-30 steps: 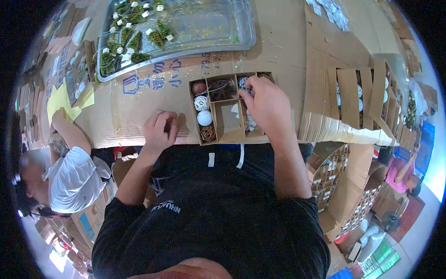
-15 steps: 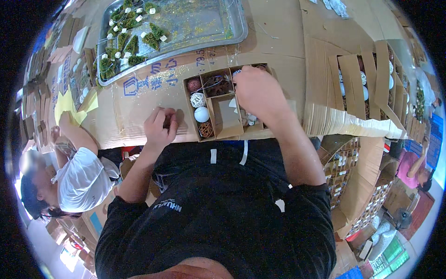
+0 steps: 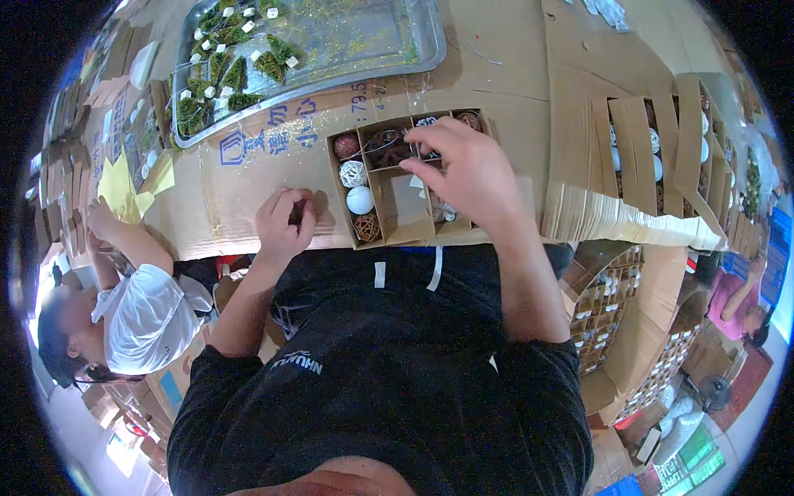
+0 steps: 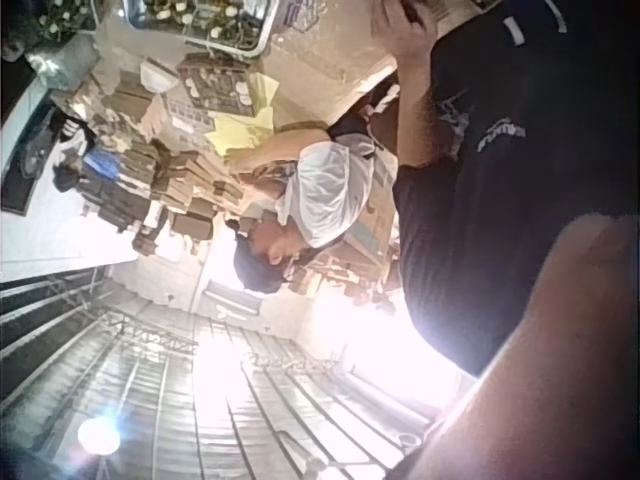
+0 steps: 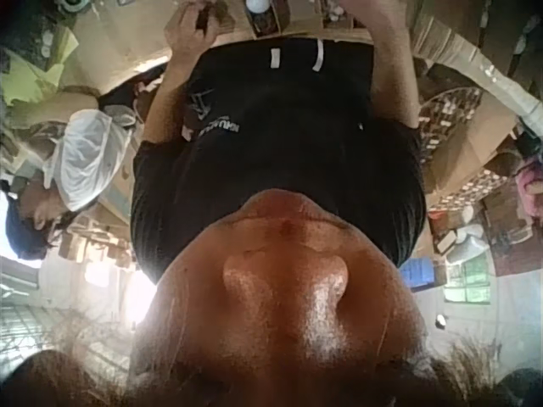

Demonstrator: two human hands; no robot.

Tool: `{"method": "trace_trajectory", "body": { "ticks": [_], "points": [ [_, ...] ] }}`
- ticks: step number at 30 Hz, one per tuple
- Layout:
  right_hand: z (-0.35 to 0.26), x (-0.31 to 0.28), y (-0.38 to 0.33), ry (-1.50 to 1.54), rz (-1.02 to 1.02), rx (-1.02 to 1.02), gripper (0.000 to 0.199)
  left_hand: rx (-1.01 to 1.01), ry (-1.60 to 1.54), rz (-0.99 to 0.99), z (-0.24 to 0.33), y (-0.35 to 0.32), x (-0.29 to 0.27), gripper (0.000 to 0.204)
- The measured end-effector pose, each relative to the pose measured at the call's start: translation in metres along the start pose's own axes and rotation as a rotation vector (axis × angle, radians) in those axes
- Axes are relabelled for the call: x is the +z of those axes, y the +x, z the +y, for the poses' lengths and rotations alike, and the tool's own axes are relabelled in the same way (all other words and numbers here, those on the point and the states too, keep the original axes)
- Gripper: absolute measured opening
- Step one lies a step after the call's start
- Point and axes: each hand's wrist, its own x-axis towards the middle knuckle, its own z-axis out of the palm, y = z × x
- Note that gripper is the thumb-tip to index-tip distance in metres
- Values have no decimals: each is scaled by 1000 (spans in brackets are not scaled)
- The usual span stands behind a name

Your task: The person buckles a pouch strap around their waist, then places miniature trees and various decorative ornaments into compartmentalized boxes by hand.

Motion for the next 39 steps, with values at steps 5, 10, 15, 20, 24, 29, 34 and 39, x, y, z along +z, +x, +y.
{"method": "trace_trajectory", "body": {
  "ticks": [5,10,15,20,24,29,34,39],
  "points": [
    [17,16,-1,-168,240,-195,12,5,-30,30,1,1,2,14],
    [24,17,1,-169,279,-73,8,-14,-25,29,5,4,-1,14],
    [24,19,3,-180,258,-20,9,-18,-37,26,1,1,1,14],
    [20,20,7,-212,319,40,9,-2,-15,35,0,1,2,13],
    [17,23,8,-349,290,122,11,44,15,52,-1,2,3,14],
    [15,28,10,-386,276,139,11,23,2,27,-2,1,2,16],
    [18,27,7,-405,133,-134,9,38,8,27,-3,2,3,17],
    [15,18,10,-394,-70,-214,9,8,-1,10,-1,2,1,18]
  ]
}}
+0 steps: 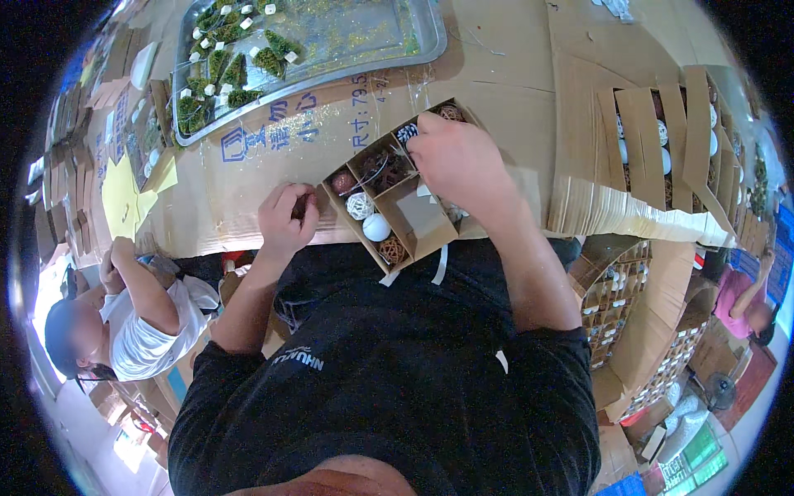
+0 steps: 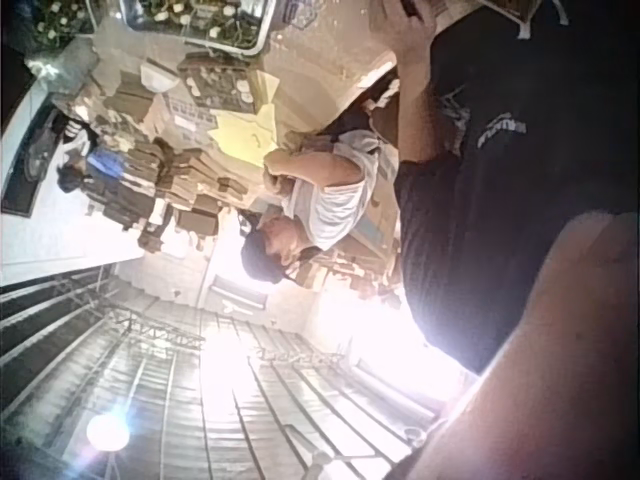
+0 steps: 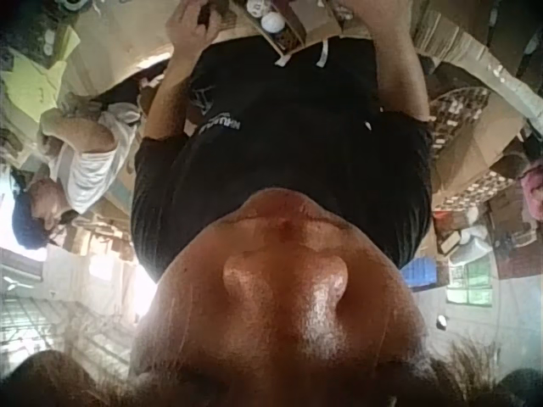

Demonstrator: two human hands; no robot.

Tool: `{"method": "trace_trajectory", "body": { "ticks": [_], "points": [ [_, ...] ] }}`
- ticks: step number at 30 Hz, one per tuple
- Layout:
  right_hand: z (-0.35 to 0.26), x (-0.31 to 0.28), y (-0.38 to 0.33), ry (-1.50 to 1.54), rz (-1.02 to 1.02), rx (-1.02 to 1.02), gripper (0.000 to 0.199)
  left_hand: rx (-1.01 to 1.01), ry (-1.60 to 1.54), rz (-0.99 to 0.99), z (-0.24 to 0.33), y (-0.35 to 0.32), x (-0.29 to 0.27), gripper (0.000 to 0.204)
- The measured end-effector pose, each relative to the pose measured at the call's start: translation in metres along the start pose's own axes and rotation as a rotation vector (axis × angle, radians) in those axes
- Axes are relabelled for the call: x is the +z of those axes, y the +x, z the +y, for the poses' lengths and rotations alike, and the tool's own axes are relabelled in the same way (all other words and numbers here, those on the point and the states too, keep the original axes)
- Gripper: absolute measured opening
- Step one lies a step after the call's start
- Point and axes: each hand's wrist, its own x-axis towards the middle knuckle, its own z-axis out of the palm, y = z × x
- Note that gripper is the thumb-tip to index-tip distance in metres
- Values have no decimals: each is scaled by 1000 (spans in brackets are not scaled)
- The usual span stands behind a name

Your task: The person buckles a pouch strap around their waist, then places miniature trees and various decorative ornaments into compartmentalized boxes by hand.

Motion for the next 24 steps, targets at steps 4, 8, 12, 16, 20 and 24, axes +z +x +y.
{"method": "trace_trajectory", "body": {
  "ticks": [4,8,12,16,20,24],
  "points": [
    [2,-1,2,15,-77,-45,10,10,-12,-14,-2,-1,-1,18],
    [0,3,2,98,-35,10,11,-17,1,-19,1,-2,0,16],
    [0,4,12,77,-64,55,9,7,20,2,1,2,1,14],
    [-7,10,16,-14,-76,84,8,3,21,-2,1,-1,1,13],
    [-10,8,11,22,-43,25,13,9,19,9,0,0,2,12],
    [-4,12,8,109,-14,26,6,14,8,18,-1,0,3,12]
  ]
}}
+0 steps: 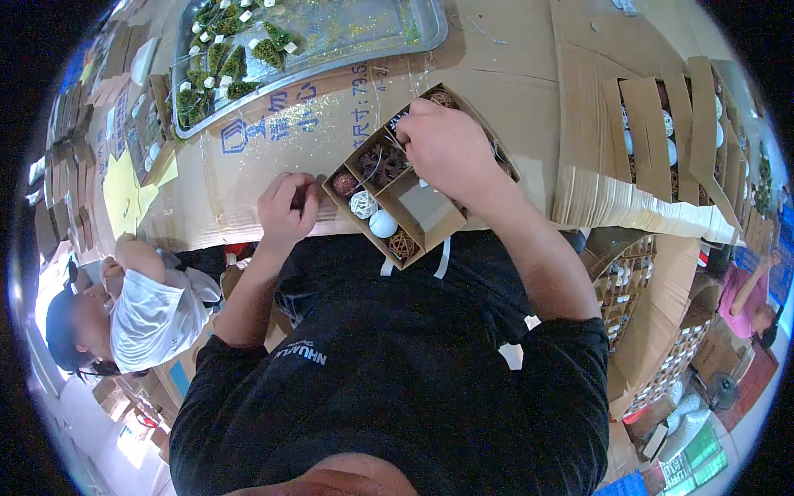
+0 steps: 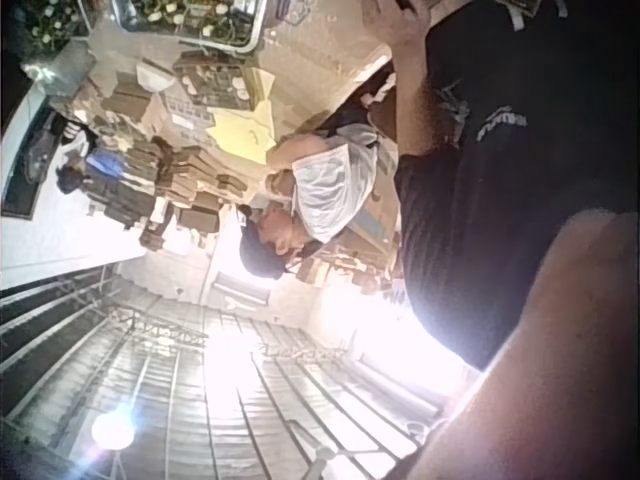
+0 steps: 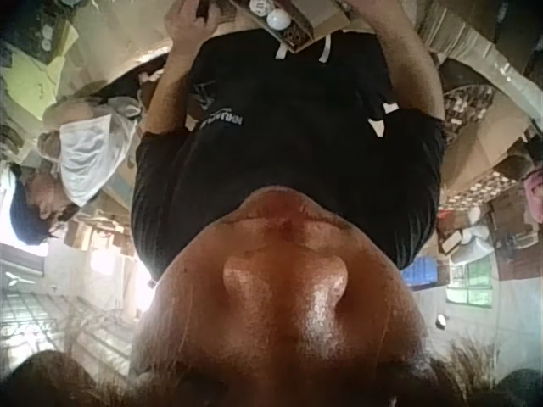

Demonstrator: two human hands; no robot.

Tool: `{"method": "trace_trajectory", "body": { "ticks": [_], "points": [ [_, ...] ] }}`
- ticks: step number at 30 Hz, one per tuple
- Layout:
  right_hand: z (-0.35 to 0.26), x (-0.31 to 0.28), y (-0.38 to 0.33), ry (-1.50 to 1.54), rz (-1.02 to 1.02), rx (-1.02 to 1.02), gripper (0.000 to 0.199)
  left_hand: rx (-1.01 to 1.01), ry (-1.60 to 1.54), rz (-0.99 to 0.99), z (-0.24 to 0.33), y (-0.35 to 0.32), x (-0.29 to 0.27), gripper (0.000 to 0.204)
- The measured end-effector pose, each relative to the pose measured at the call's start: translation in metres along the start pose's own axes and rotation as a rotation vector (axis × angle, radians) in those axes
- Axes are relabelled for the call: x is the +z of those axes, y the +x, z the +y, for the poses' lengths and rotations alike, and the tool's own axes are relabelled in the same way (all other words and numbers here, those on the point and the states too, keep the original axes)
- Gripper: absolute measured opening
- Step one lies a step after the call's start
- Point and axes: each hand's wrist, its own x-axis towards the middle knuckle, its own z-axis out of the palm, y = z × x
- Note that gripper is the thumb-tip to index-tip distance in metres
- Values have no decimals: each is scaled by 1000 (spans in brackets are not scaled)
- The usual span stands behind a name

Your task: The person buckles a pouch strap around their waist, then places miniature trees and various decorative ornaments into compartmentalized boxes by hand.

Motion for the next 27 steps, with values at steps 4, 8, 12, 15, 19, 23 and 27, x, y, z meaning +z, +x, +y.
{"method": "trace_trajectory", "body": {
  "ticks": [4,8,12,15,19,23,27],
  "points": [
    [2,1,-1,-28,-11,-57,12,0,-2,13,3,1,-1,12],
    [-4,-6,-1,-123,-122,-79,14,-30,16,-14,3,0,-2,12],
    [-14,-12,-7,-244,-215,-113,17,-10,17,-6,4,2,-2,11],
    [-22,-14,-10,-264,-147,-79,19,-20,22,-6,4,2,0,11],
    [-16,-12,-8,-261,-168,-93,20,-22,23,-11,2,0,0,11],
    [-4,-11,-8,-126,-148,-101,18,-40,22,-2,3,1,0,11],
    [2,-15,-9,69,-44,-80,18,-63,36,-32,4,1,-1,12]
  ]
}}
